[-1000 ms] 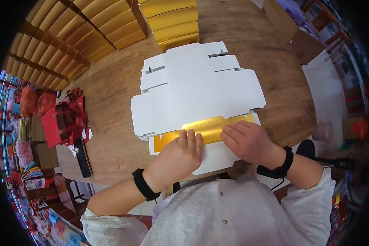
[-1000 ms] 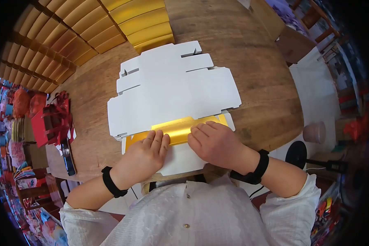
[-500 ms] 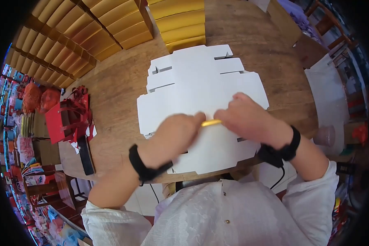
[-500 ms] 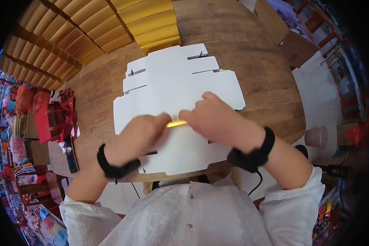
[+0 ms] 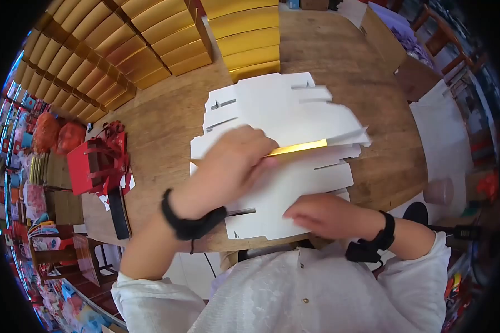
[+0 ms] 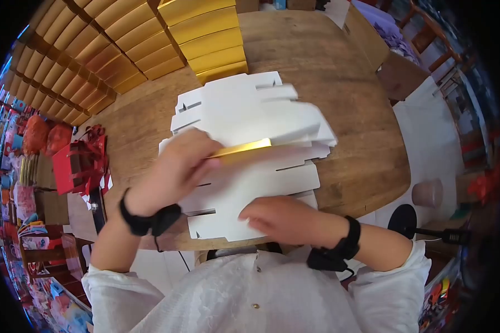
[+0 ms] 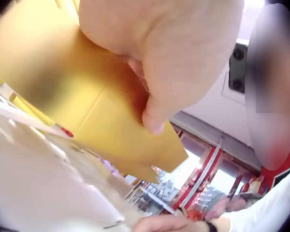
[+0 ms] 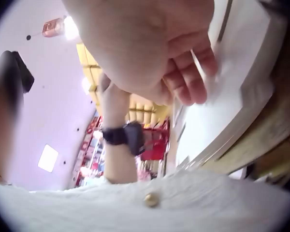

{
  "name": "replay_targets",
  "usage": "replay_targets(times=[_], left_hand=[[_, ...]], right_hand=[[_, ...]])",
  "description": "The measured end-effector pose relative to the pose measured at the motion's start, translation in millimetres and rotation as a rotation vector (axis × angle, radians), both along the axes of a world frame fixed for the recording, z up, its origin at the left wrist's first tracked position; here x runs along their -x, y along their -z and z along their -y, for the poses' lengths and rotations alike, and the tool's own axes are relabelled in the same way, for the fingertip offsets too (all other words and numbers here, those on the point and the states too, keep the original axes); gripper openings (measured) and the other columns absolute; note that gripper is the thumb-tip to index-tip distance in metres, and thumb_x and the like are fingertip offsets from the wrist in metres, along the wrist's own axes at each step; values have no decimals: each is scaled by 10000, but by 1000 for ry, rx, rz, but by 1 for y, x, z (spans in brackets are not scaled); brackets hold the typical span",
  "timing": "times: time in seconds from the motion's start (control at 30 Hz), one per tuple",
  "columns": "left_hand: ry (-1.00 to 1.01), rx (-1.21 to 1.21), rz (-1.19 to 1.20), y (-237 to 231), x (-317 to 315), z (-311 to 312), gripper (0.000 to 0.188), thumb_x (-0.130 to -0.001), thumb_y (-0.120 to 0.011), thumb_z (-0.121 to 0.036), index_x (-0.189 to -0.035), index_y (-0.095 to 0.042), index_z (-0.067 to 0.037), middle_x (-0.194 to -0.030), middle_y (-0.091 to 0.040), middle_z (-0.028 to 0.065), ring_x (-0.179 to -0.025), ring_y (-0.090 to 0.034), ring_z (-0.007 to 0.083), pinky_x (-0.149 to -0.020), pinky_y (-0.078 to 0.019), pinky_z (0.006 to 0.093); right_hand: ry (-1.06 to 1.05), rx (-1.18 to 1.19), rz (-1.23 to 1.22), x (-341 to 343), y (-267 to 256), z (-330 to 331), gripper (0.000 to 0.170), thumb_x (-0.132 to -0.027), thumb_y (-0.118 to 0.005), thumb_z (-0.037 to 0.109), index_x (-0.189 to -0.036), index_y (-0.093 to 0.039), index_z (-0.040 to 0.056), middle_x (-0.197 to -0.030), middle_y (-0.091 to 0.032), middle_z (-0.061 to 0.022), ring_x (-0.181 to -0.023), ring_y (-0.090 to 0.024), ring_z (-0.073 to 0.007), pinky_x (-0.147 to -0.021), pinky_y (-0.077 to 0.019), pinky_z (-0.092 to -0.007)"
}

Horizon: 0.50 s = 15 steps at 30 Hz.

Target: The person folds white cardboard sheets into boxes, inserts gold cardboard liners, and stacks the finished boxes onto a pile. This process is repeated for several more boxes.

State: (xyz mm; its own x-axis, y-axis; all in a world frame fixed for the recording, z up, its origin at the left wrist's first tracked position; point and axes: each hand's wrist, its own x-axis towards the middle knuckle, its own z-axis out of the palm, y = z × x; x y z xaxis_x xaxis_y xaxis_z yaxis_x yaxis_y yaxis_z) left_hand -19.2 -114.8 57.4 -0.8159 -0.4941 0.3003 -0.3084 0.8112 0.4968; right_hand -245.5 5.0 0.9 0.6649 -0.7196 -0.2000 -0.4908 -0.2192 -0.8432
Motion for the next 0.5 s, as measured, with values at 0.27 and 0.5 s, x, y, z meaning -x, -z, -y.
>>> replay_targets(times=[0.27, 0.5], left_hand=[[53, 604, 270, -62, -45, 39, 284, -688, -710, 22, -946, -758, -86, -1169, -621, 103, -1221, -538, 337, -1012, -457, 437], [-388, 1016, 337, -67, -19, 49, 707, -777, -634, 61, -1433, -495, -164, -1530, -395, 163, -1310, -491, 389, -1094, -423, 502]], right_hand=[[800, -645, 1364, 101, -10, 6, 450, -1024, -541, 303, -1362, -554, 5, -1323, -619, -151, -1186, -616, -245, -1016, -498, -412], [1009, -442, 860, 62, 25, -11, 307, -976, -636, 170, -1237, -600, 11, -1112, -701, -84, -924, -704, -173, -766, -588, -318]])
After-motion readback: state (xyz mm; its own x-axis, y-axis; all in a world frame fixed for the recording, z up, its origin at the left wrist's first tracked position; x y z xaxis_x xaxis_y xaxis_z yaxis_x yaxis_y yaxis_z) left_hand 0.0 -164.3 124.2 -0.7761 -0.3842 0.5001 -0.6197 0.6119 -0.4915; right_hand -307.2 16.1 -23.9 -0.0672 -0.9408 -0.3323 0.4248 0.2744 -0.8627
